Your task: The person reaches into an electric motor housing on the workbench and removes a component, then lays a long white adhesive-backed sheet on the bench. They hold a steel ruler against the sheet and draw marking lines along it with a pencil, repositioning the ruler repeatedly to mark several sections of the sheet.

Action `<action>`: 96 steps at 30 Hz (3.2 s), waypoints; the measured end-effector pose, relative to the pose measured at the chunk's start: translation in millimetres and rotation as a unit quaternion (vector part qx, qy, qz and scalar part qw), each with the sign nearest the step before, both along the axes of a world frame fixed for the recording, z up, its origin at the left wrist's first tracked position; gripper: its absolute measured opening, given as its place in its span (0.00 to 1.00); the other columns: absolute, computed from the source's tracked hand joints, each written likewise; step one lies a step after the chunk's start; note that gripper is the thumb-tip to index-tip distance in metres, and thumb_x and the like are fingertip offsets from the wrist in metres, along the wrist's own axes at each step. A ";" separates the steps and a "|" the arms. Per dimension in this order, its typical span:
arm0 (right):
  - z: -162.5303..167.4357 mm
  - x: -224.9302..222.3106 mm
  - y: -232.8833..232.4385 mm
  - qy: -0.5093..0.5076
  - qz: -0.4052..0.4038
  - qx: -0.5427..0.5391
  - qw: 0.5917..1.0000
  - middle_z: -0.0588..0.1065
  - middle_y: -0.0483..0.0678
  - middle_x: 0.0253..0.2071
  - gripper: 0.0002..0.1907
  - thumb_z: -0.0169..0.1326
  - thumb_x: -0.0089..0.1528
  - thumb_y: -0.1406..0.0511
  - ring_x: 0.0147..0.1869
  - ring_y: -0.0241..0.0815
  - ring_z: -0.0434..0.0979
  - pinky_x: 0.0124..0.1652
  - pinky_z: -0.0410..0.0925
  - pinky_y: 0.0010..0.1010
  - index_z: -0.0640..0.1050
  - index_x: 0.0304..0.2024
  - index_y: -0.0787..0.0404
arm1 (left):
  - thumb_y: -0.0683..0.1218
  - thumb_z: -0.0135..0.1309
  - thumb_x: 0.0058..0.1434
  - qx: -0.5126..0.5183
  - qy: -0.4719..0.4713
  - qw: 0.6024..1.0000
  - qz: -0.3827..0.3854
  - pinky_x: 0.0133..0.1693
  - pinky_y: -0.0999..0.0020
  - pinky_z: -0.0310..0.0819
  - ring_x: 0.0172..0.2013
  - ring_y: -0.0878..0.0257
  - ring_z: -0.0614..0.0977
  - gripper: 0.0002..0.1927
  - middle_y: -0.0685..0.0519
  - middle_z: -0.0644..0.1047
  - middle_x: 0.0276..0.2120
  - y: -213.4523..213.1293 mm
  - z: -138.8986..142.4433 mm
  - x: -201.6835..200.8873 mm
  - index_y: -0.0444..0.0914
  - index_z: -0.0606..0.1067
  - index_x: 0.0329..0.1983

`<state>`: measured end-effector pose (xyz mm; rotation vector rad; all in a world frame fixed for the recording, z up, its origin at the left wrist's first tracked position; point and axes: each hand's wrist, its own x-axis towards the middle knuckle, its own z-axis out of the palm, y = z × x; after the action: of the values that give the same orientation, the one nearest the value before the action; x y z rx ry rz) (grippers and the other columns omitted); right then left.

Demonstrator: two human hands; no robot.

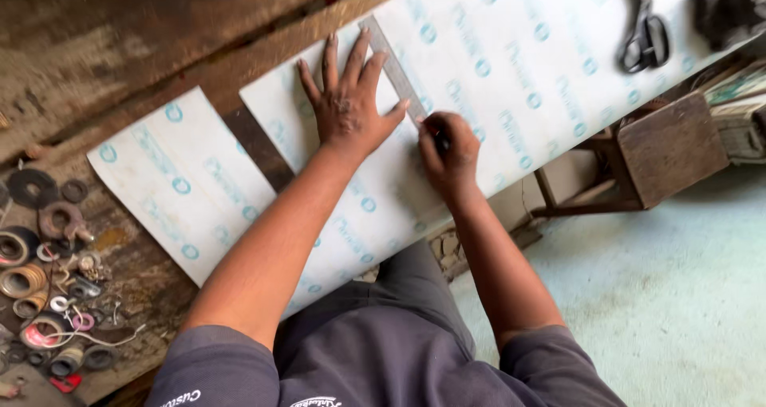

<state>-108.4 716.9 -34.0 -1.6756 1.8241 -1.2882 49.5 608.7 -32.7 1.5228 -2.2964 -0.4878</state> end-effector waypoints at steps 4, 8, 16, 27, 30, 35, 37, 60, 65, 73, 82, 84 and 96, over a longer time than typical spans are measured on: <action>5.4 -32.1 -11.4 0.031 0.019 -0.006 0.999 0.76 0.54 0.37 0.07 0.59 0.62 0.74 0.39 0.51 0.78 0.41 0.71 0.36 0.75 0.42 0.65 | 0.63 0.67 0.52 0.017 -0.018 1.000 -0.007 0.66 0.21 0.30 0.73 0.43 0.52 0.41 0.54 0.58 0.74 -12.1 6.3 -38.8 0.45 0.70 0.66; 10.2 -72.0 -22.3 -0.009 0.027 0.017 0.999 0.76 0.54 0.37 0.06 0.58 0.62 0.74 0.39 0.50 0.78 0.42 0.71 0.36 0.75 0.42 0.65 | 0.62 0.67 0.52 0.014 -0.005 1.000 -0.002 0.68 0.24 0.30 0.75 0.42 0.50 0.40 0.55 0.58 0.75 -20.4 6.1 -74.2 0.46 0.70 0.67; 14.5 -102.3 -34.0 -0.002 0.053 0.035 0.998 0.76 0.53 0.36 0.06 0.58 0.62 0.74 0.38 0.50 0.78 0.40 0.71 0.36 0.75 0.41 0.65 | 0.63 0.66 0.52 0.018 0.001 1.000 0.005 0.68 0.24 0.29 0.74 0.42 0.50 0.40 0.57 0.58 0.74 -27.6 3.8 -97.9 0.51 0.70 0.68; 22.8 -100.6 -43.4 -0.012 0.064 0.056 0.996 0.76 0.52 0.34 0.07 0.58 0.61 0.75 0.36 0.48 0.77 0.38 0.69 0.35 0.75 0.40 0.65 | 0.64 0.65 0.54 0.030 0.005 0.999 0.019 0.69 0.25 0.31 0.75 0.45 0.53 0.39 0.58 0.58 0.75 -29.4 6.2 -97.9 0.52 0.71 0.69; 22.9 -100.1 -44.7 -0.009 0.069 0.054 0.996 0.76 0.52 0.35 0.07 0.57 0.61 0.76 0.37 0.48 0.77 0.39 0.69 0.34 0.75 0.41 0.65 | 0.64 0.65 0.54 0.034 0.006 0.999 0.019 0.69 0.25 0.32 0.75 0.45 0.53 0.39 0.58 0.58 0.75 -30.7 6.4 -97.1 0.52 0.70 0.69; 22.5 -100.5 -45.8 -0.004 0.064 0.070 0.995 0.76 0.52 0.34 0.07 0.58 0.60 0.76 0.36 0.46 0.77 0.37 0.69 0.32 0.75 0.40 0.66 | 0.65 0.65 0.54 0.043 0.011 0.999 0.015 0.69 0.24 0.32 0.75 0.44 0.53 0.40 0.58 0.57 0.75 -31.9 5.6 -96.8 0.52 0.70 0.69; 22.4 -100.9 -46.0 -0.004 0.064 0.074 0.995 0.76 0.52 0.35 0.08 0.57 0.60 0.76 0.36 0.45 0.77 0.37 0.69 0.32 0.75 0.40 0.66 | 0.65 0.65 0.55 0.041 0.011 0.999 0.014 0.69 0.24 0.32 0.75 0.44 0.53 0.40 0.58 0.57 0.75 -31.9 5.2 -96.6 0.52 0.70 0.70; 17.0 -105.9 -47.3 0.004 0.072 0.103 0.992 0.75 0.53 0.34 0.10 0.58 0.59 0.77 0.37 0.43 0.77 0.37 0.69 0.30 0.74 0.42 0.67 | 0.65 0.62 0.58 0.074 0.016 0.997 0.006 0.69 0.23 0.31 0.75 0.43 0.52 0.39 0.56 0.58 0.75 -34.4 3.7 -94.6 0.50 0.69 0.71; 15.9 -106.4 -48.7 -0.001 0.084 0.094 0.992 0.75 0.53 0.35 0.10 0.58 0.60 0.77 0.38 0.42 0.78 0.37 0.70 0.29 0.74 0.43 0.67 | 0.67 0.59 0.60 0.058 0.007 0.998 0.007 0.68 0.21 0.33 0.75 0.42 0.53 0.38 0.56 0.58 0.76 -33.6 2.0 -95.4 0.50 0.69 0.71; 14.9 -107.9 -47.1 0.001 0.083 0.096 0.992 0.76 0.54 0.35 0.10 0.57 0.59 0.77 0.38 0.43 0.78 0.38 0.70 0.29 0.74 0.43 0.67 | 0.68 0.56 0.63 0.041 0.003 0.999 0.001 0.68 0.20 0.33 0.75 0.41 0.53 0.38 0.54 0.57 0.76 -30.8 -2.9 -95.3 0.50 0.66 0.73; 18.8 -107.0 -48.2 0.011 0.076 0.092 0.993 0.76 0.53 0.35 0.10 0.58 0.59 0.77 0.38 0.44 0.78 0.39 0.69 0.30 0.75 0.42 0.66 | 0.66 0.58 0.63 0.036 0.008 0.999 0.001 0.69 0.22 0.32 0.76 0.41 0.53 0.38 0.54 0.57 0.77 -31.0 0.4 -94.3 0.49 0.67 0.73; 19.8 -107.5 -45.3 0.018 0.079 0.077 0.994 0.76 0.54 0.37 0.10 0.58 0.59 0.76 0.40 0.46 0.78 0.42 0.70 0.32 0.75 0.43 0.66 | 0.66 0.59 0.62 0.038 0.007 0.999 0.002 0.69 0.22 0.32 0.76 0.41 0.53 0.38 0.54 0.57 0.76 -31.0 -0.3 -94.5 0.49 0.67 0.73; 15.1 -99.1 -32.5 0.028 0.011 0.090 0.996 0.76 0.53 0.36 0.08 0.61 0.62 0.76 0.37 0.44 0.79 0.39 0.71 0.31 0.75 0.41 0.65 | 0.64 0.65 0.64 0.013 0.008 1.000 -0.002 0.71 0.24 0.31 0.76 0.42 0.53 0.38 0.56 0.57 0.77 -22.0 -7.7 -93.8 0.51 0.67 0.74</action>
<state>-207.5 684.4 -18.9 -1.6444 1.8873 -1.0442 -44.3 586.7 -40.3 1.5203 -2.2897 -0.5323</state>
